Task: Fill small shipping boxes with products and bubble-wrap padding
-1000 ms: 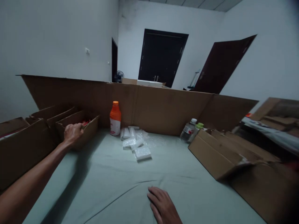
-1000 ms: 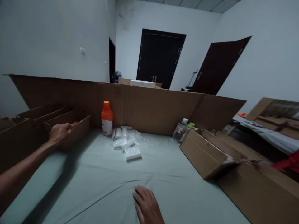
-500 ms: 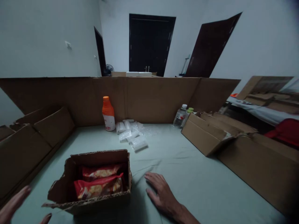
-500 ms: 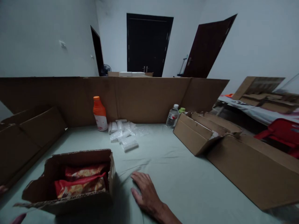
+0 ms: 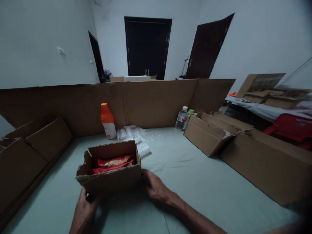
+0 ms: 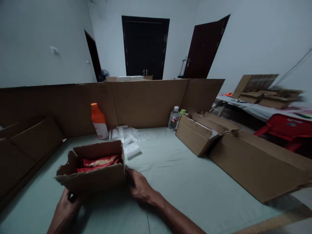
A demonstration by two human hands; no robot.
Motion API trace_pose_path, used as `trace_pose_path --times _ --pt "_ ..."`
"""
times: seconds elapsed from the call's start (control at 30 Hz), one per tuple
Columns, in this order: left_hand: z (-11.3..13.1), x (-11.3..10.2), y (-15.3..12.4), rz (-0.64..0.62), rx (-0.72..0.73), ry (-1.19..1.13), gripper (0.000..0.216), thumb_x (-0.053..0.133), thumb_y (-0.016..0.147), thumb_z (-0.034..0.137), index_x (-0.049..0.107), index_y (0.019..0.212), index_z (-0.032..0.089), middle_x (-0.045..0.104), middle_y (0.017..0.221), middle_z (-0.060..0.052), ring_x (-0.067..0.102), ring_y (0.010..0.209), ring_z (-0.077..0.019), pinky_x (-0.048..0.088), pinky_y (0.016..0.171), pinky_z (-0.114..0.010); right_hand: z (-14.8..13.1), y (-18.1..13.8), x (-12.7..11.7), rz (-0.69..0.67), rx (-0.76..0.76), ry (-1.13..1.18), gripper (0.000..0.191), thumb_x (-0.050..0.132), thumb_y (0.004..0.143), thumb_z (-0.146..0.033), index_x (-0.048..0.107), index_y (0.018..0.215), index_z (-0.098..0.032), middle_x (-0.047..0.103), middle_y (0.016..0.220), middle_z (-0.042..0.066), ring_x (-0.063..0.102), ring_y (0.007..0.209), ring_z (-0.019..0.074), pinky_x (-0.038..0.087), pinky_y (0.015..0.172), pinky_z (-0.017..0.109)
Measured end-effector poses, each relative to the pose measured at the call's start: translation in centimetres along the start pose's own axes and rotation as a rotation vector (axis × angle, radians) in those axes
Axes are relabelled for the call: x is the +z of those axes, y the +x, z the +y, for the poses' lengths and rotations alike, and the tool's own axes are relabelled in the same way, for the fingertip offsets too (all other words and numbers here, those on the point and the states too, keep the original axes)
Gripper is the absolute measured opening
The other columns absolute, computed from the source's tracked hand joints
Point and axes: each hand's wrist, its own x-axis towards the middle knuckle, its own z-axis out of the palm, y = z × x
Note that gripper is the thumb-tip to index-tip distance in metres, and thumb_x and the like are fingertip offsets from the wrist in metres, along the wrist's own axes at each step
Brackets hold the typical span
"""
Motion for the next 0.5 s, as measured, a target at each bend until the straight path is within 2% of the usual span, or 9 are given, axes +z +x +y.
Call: trace_pose_path --times 0.07,0.13,0.23,0.33,0.43,0.5 --pt "-0.5 1.7 0.6 0.001 0.023 -0.035 0.071 0.068 0.061 0.062 0.059 0.115 0.017 0.072 0.108 -0.012 0.069 0.101 -0.0350 0.056 0.087 -0.044 2.1 1.6 -1.7 0.079 0.044 -0.132 0.055 0.052 0.077 -0.011 0.059 0.131 -0.017 0.062 0.136 0.013 0.057 0.125 0.0267 0.045 0.108 0.044" --pt "-1.5 3.0 0.7 -0.001 0.046 -0.025 0.069 0.066 0.064 0.062 0.058 0.116 0.017 0.071 0.112 -0.013 0.067 0.107 -0.0356 0.054 0.090 -0.045 4.3 3.4 -3.7 0.157 0.095 -0.221 0.049 0.051 0.081 -0.011 0.062 0.128 -0.015 0.060 0.137 0.015 0.053 0.129 0.0282 0.040 0.112 0.049" --pt "-3.0 4.0 0.2 -0.003 0.044 0.065 0.063 0.062 0.068 0.062 0.058 0.112 0.018 0.070 0.115 -0.013 0.066 0.110 -0.0362 0.053 0.090 -0.045 7.2 6.5 -5.8 0.207 0.138 -0.244 0.060 0.051 0.078 -0.006 0.056 0.137 -0.014 0.055 0.143 0.015 0.048 0.133 0.0277 0.034 0.115 0.051" --pt "-3.4 4.2 -0.3 0.010 0.021 0.124 0.060 0.056 0.073 0.064 0.058 0.112 0.019 0.071 0.106 -0.010 0.068 0.099 -0.0344 0.054 0.080 -0.042 9.6 9.8 -5.9 0.213 0.160 -0.223 0.065 0.056 0.070 -0.002 0.061 0.133 -0.016 0.057 0.142 0.013 0.051 0.130 0.0281 0.036 0.112 0.048" --pt "-3.0 4.3 -0.8 0.048 0.014 0.140 0.063 0.050 0.077 0.066 0.056 0.119 0.019 0.071 0.102 -0.009 0.067 0.077 -0.0279 0.052 0.068 -0.038 11.2 12.5 -5.0 0.228 0.177 -0.158 0.036 0.060 0.072 -0.008 0.075 0.103 -0.018 0.073 0.115 0.009 0.064 0.109 0.0256 0.047 0.101 0.040" --pt "-2.6 4.2 -1.2 0.063 0.018 0.169 0.065 0.050 0.077 0.066 0.056 0.121 0.018 0.071 0.097 -0.007 0.061 0.059 -0.0216 0.050 0.061 -0.036 11.6 13.2 -5.1 0.292 0.200 -0.118 0.020 0.059 0.079 -0.015 0.076 0.089 -0.019 0.077 0.096 0.006 0.068 0.094 0.0228 0.052 0.090 0.035"
